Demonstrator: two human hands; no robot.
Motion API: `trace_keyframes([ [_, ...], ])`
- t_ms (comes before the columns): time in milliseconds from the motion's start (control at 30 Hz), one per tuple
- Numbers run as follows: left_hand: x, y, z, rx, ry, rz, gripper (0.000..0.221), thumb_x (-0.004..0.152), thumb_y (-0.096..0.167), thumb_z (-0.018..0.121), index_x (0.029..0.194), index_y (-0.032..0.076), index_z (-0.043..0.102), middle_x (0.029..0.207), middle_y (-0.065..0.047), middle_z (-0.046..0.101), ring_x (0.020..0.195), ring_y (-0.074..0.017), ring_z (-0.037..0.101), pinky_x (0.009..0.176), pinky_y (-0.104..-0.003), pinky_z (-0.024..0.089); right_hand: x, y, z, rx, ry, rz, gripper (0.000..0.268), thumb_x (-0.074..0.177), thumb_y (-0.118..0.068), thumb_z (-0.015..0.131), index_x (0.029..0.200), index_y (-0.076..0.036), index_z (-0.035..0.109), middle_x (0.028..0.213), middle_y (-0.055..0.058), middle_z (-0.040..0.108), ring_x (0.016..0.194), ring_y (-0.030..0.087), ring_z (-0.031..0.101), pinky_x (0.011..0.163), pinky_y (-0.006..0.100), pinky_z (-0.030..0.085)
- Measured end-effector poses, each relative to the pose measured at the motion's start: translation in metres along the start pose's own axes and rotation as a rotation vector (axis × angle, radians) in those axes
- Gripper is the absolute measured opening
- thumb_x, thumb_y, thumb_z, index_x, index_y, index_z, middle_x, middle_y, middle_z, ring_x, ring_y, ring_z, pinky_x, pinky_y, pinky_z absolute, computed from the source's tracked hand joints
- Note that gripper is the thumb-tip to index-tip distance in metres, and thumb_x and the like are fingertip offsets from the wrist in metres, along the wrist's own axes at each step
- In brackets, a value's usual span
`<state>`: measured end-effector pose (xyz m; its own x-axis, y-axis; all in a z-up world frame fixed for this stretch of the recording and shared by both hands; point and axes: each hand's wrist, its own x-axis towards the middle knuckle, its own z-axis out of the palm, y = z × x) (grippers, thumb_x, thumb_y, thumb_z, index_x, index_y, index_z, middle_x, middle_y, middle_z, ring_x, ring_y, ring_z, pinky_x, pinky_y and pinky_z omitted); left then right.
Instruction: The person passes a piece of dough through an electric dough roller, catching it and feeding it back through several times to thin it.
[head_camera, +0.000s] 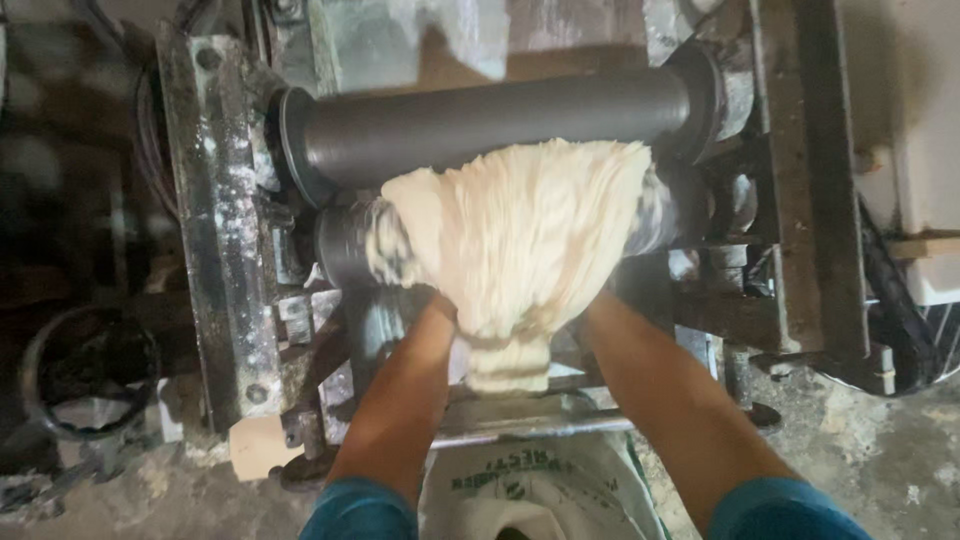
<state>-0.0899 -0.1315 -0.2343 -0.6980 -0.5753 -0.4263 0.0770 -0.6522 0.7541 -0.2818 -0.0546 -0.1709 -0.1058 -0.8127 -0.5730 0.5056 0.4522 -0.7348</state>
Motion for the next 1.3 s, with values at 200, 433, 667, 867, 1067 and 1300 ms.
trace_keyframes([
  [200,0.002,-0.004,0.016,-0.010,0.026,0.029,0.049,0.104,0.033,0.054,0.142,0.003,0.052,0.141,-0.018,0.057,0.126,-0.0348,0.056,0.109,-0.051,0.047,0.003,-0.011,0.005,0.012,-0.031,0.006,0.049,0.105,-0.039,0.048,0.135,-0.001,0.058,0.128,0.017,0.066,0.116,0.030,0.064,0.102,0.047,0.054],
  [433,-0.011,0.012,0.007,0.025,-0.147,0.023,0.052,0.104,0.034,0.052,0.145,0.002,0.051,0.144,-0.019,0.057,0.128,-0.0351,0.057,0.110,-0.052,0.047,-0.054,-0.018,0.011,-0.017,-0.143,0.033,0.049,0.106,-0.037,0.048,0.138,-0.001,0.058,0.131,0.018,0.065,0.118,0.030,0.064,0.102,0.048,0.054],
  [667,-0.119,0.067,0.049,-0.293,-0.061,-0.102,0.069,0.099,0.052,0.046,0.144,0.001,0.053,0.140,-0.018,0.061,0.123,-0.0339,0.061,0.103,-0.048,0.050,-0.140,-0.032,0.026,0.097,-0.270,0.038,0.049,0.107,-0.036,0.048,0.141,-0.001,0.057,0.134,0.019,0.065,0.119,0.031,0.063,0.102,0.049,0.053],
  [867,-0.206,0.088,0.072,-0.243,0.034,0.011,0.076,0.094,0.053,0.056,0.151,0.004,0.045,0.143,-0.014,0.059,0.130,-0.0278,0.057,0.108,-0.041,0.046,-0.197,-0.016,0.073,0.380,-0.002,-0.154,0.072,0.105,-0.059,0.035,0.150,-0.005,0.052,0.140,0.013,0.062,0.122,0.024,0.062,0.103,0.039,0.051],
  [1067,-0.197,0.133,0.094,0.545,0.073,0.196,0.085,0.077,0.025,0.083,0.149,0.001,0.043,0.142,-0.012,0.061,0.132,-0.0239,0.056,0.111,-0.036,0.044,-0.188,-0.033,0.071,0.462,-0.272,-0.231,0.063,0.098,-0.048,0.044,0.140,-0.003,0.053,0.132,0.014,0.065,0.118,0.028,0.064,0.101,0.045,0.053],
  [1300,-0.156,0.134,0.089,0.235,0.061,0.346,0.083,0.080,0.031,0.082,0.146,-0.003,0.047,0.140,-0.014,0.060,0.129,-0.0227,0.056,0.110,-0.035,0.045,-0.168,-0.049,0.061,-0.502,0.151,-0.394,0.053,0.088,-0.009,0.068,0.137,0.002,0.055,0.130,0.014,0.066,0.117,0.020,0.062,0.101,0.037,0.050],
])
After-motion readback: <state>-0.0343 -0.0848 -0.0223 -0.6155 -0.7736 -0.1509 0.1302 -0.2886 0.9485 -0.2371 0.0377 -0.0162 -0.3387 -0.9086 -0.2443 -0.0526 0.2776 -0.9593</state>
